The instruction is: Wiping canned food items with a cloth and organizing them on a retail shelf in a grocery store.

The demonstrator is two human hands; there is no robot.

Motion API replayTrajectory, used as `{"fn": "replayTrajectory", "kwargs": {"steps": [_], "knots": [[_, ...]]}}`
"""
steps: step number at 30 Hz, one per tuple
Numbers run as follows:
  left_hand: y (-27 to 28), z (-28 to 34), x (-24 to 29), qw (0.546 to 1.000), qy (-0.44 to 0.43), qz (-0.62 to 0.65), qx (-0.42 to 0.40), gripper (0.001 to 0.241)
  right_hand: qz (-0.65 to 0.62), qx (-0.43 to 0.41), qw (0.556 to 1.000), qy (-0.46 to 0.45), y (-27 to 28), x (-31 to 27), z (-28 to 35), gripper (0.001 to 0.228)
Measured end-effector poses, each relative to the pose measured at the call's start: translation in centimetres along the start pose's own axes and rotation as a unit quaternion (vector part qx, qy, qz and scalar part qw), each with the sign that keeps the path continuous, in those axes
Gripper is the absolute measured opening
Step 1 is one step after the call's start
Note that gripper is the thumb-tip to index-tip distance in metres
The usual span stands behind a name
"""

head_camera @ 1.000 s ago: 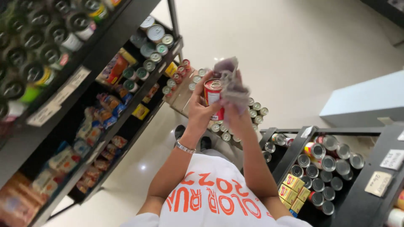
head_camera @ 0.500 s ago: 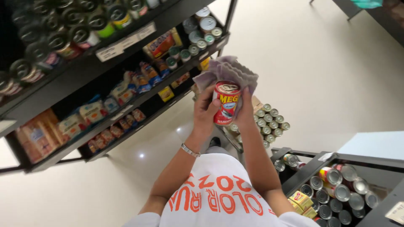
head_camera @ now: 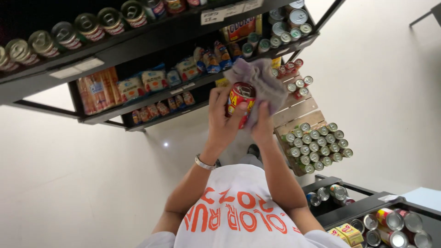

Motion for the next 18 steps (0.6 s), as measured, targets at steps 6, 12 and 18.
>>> {"fn": "replayTrajectory", "kwargs": {"steps": [6,12,18], "knots": [[0.9,0.5,-1.3,0.995,0.042,0.091,0.007,0.045,-0.145,-0.114,0.981,-0.053,-0.7,2.4,-0.1,0.060],[0.8,-0.9,2.7,0.995,-0.020,0.092,0.010,0.049,0.167,-0.170,0.969,0.066,-0.8,-0.6,1.8,0.062],[-2.7,-0.7,0.0,0.973,0.055,0.219,-0.043,0.064,0.211,-0.216,0.947,0.111,-6.2,-8.2,4.3,0.056]]}}
Point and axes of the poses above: each hand's wrist, its own z-axis away from the middle knuckle, its own y-axis out of the back of the hand, x = y × z, the point moved 9 cm from there along -z, towards the middle knuckle, and after that the axes turned 10 degrees about -z, right-handed, at the moved point
